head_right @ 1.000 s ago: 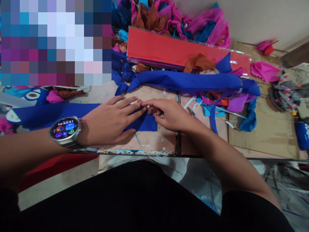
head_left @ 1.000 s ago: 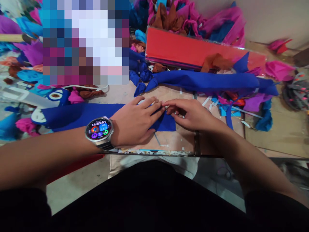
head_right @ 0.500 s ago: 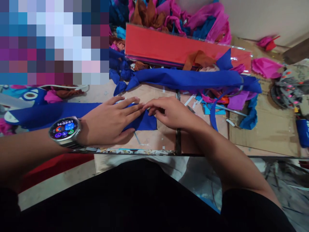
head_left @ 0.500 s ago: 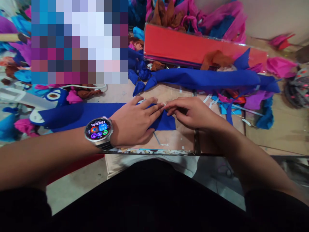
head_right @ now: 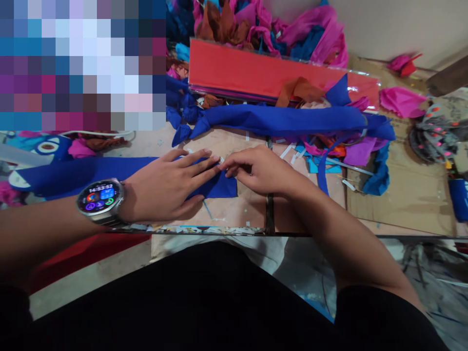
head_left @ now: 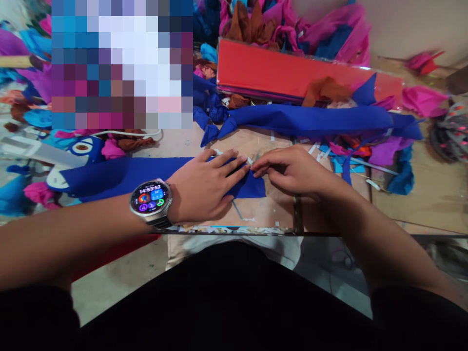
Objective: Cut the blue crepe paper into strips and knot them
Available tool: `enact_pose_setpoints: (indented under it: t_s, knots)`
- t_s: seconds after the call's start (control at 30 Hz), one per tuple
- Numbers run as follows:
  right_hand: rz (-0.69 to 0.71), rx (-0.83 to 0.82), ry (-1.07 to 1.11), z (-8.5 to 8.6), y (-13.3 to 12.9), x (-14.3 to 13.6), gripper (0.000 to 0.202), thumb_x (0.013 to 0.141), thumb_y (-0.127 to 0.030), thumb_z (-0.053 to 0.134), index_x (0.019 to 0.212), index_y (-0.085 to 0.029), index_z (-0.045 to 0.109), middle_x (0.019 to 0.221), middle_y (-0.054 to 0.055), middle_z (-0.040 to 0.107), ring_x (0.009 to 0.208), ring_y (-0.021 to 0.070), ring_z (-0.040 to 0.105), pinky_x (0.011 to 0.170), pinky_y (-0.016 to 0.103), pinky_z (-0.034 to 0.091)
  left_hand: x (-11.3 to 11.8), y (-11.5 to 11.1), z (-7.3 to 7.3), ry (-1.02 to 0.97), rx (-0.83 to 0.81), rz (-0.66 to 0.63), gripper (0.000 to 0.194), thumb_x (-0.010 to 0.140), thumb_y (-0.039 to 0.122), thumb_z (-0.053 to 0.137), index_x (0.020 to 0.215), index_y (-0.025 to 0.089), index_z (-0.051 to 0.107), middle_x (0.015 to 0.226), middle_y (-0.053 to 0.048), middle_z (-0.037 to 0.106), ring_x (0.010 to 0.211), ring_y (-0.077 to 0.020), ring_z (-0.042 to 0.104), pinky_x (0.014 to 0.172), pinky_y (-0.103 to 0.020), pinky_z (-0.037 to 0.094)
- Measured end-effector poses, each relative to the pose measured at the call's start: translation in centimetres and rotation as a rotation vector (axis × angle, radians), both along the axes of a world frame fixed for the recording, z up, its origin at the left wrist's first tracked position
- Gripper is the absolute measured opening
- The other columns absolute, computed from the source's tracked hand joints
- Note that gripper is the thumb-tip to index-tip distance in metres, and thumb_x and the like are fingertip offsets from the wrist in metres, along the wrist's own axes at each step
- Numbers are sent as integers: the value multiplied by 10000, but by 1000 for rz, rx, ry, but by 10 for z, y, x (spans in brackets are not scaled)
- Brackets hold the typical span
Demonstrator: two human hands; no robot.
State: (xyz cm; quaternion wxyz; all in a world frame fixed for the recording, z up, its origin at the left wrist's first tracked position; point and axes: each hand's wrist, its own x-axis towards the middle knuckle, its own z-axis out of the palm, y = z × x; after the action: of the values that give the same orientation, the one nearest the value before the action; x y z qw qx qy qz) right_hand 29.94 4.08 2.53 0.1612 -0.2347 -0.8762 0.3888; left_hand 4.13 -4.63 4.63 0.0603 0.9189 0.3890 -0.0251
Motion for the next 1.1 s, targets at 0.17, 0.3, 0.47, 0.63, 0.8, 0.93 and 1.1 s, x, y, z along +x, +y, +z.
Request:
enact_pose_setpoints:
  t_s: [0.17,0.3,0.47,0.63,0.8,0.93,1.1]
  knots:
    - [-14,75,49,-4,1,-2,485,827,11,525,1179,-215,770,979,26,825,904,180,776,837,297,587,0,-1,-1,8,-13,0,711,1001,373,457,1642,80,362,1709,-195,347,1593,-389,327,1239,-610,328]
    - [2,145,12,-3,2,-3,504,813,34,505,1148,-216,786,985,40,802,929,189,753,908,340,574,0,-2,-1,10,-4,13,735,996,380,460,1650,67,340,1727,-186,314,1605,-390,298,1250,-600,316]
    - [14,133,18,0,2,-4,491,816,35,505,1137,-206,788,983,36,809,945,187,748,915,334,572,-1,-1,-2,34,16,52,789,992,443,465,1626,-11,346,1724,-234,289,1602,-407,296,1246,-577,331]
    - [16,146,29,1,1,-5,483,820,38,494,1121,-196,791,972,36,820,960,192,745,927,341,569,0,-2,3,74,51,75,805,998,461,479,1605,-52,351,1688,-276,342,1562,-430,349,1187,-586,390]
    - [-1,137,37,-1,1,-5,498,810,36,486,1126,-207,786,977,37,809,916,184,754,894,334,576,5,-5,12,66,64,75,667,986,435,526,1515,29,517,1559,-243,528,1479,-423,449,1129,-583,438]
    - [-1,149,28,-2,1,-4,493,807,30,492,1127,-207,783,969,36,807,913,184,750,892,335,568,6,-5,11,47,54,37,674,977,396,525,1562,64,473,1584,-211,514,1475,-404,452,1136,-581,436]
    - [4,151,30,-1,1,-5,499,808,30,488,1135,-209,779,959,31,815,916,184,742,884,329,559,3,-4,4,41,29,46,702,980,391,483,1603,74,429,1654,-192,443,1520,-404,407,1170,-591,408]
